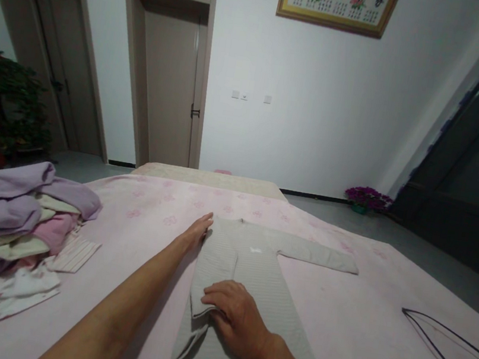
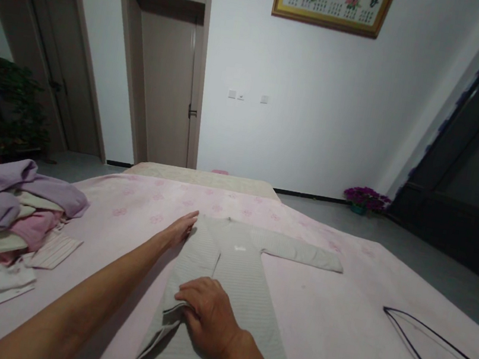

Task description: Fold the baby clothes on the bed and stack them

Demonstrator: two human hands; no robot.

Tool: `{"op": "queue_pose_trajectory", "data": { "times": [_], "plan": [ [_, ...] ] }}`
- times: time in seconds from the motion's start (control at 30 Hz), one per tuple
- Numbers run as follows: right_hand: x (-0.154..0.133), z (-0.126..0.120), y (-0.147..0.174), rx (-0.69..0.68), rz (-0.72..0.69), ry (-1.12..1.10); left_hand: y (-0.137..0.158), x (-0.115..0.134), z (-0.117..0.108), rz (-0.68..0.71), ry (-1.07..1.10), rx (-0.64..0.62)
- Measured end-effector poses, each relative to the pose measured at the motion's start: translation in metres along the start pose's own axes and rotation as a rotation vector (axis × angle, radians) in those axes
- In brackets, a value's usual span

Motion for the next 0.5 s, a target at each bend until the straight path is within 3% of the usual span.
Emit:
{"op": "queue_pose_trajectory", "data": {
  "times": [0.33,0.5],
  "plan": [
    [0.001,0.003,0.008,-0.027,-0.060,0.026,-0.024,-0.002,-0.010,0.079,-0.601,0.074],
    [0.004,0.002,0.010,-0.026,0.021,-0.026,-0.018,-0.003,-0.006,0.081,-0.808,0.126]
  ]
}}
Point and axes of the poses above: each hand's wrist, its own y-axis away from the middle knuckle, its own z-axis out of the palm, x = y × z, the point moved 6 cm from there along -y, towards the middle knuckle, and after that the axes turned 8 degrees about -x, right-handed, at the moved point
